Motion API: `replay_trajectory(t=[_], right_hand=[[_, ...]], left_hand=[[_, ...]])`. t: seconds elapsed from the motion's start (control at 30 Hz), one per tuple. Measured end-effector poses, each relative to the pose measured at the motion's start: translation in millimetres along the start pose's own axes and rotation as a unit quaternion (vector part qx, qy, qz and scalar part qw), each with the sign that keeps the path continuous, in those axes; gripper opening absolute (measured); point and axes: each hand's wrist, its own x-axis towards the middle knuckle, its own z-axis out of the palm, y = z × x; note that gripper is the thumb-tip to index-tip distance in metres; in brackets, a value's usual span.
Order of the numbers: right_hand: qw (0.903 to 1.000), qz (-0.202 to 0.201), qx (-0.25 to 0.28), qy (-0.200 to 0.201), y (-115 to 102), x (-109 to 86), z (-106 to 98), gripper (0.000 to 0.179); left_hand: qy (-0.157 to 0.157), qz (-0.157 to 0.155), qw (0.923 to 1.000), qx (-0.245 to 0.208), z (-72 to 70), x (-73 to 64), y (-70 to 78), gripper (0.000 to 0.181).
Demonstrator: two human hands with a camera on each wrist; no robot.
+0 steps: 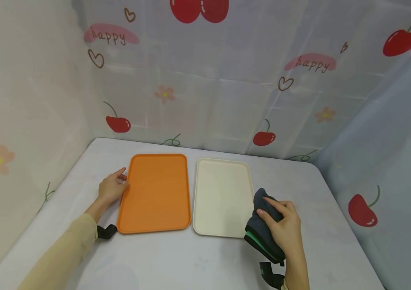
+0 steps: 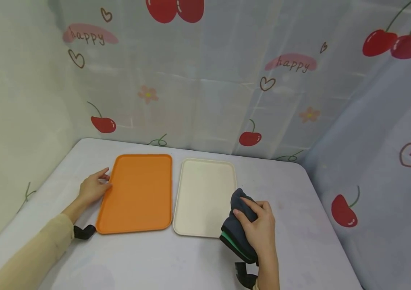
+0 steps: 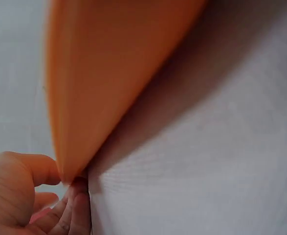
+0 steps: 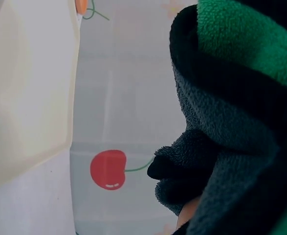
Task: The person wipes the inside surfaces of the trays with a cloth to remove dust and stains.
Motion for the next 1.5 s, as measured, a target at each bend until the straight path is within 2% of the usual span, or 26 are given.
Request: replay_trajectory(t=[0.1, 0.23, 0.3, 0.4, 0.5, 0.67, 0.93, 1.1, 1.23, 1.33, 1.4, 1.5], right_hand=[[1.0, 0.005, 0.001, -0.006, 0, -0.1, 0, 0.04], [1.0, 0.006, 0.001, -0.006, 0, -0.3, 1, 0.04], [1.0, 0.006, 0.0, -0.006, 0, -0.2, 1, 0.04], [0.9999, 0.008, 0.001, -0.007, 0, -0.4, 0, 0.04], [0.9999, 0.009, 0.002, -0.008, 1, -0.6, 0, 0.04], [1.0, 0.005, 0.002, -0.004, 3, -0.8, 0, 0.04], [1.0, 0.003, -0.002, -0.002, 3, -0.9, 0, 0.04], [1.0, 0.0, -0.002, 0.0, 3, -1.8, -1, 0.04], [1.0, 0.005, -0.001, -0.005, 2, -2.2, -1, 0.04], [0.9999, 0.007, -0.001, -0.008, 1, -2.7, -1, 0.04], [1.0, 0.005, 0.0, -0.008, 1, -3.0, -1, 0.04], [1.0, 0.003, 0.004, -0.006, 1, -3.6, -2, 0.04]], left_hand=[[-0.013, -0.007, 0.9994, -0.032, 0.3, 0.4, 1.6, 0.061], [-0.034, -0.014, 0.9925, -0.116, 1.9, -0.6, -0.3, 0.058], [-0.032, -0.019, 0.986, -0.162, 3.6, -1.8, -1.1, 0.056], [-0.031, -0.032, 0.9719, -0.231, 6.8, -4.1, -0.5, 0.055], [-0.025, -0.047, 0.9609, -0.272, 9.9, -6.0, 2.1, 0.054], [-0.017, -0.059, 0.9577, -0.281, 12.0, -8.5, 3.9, 0.054], [-0.046, -0.071, 0.9386, -0.334, 11.2, -8.9, 5.2, 0.062], [-0.052, -0.078, 0.9294, -0.357, 11.1, -8.5, 6.3, 0.061], [-0.038, -0.089, 0.9267, -0.363, 11.1, -10.7, 6.1, 0.06], [-0.008, -0.091, 0.9248, -0.369, 9.5, -12.7, 7.1, 0.058], [0.01, -0.084, 0.9177, -0.388, 6.7, -14.2, 10.1, 0.057], [0.027, -0.077, 0.9002, -0.428, -0.8, -17.8, 20.0, 0.056]])
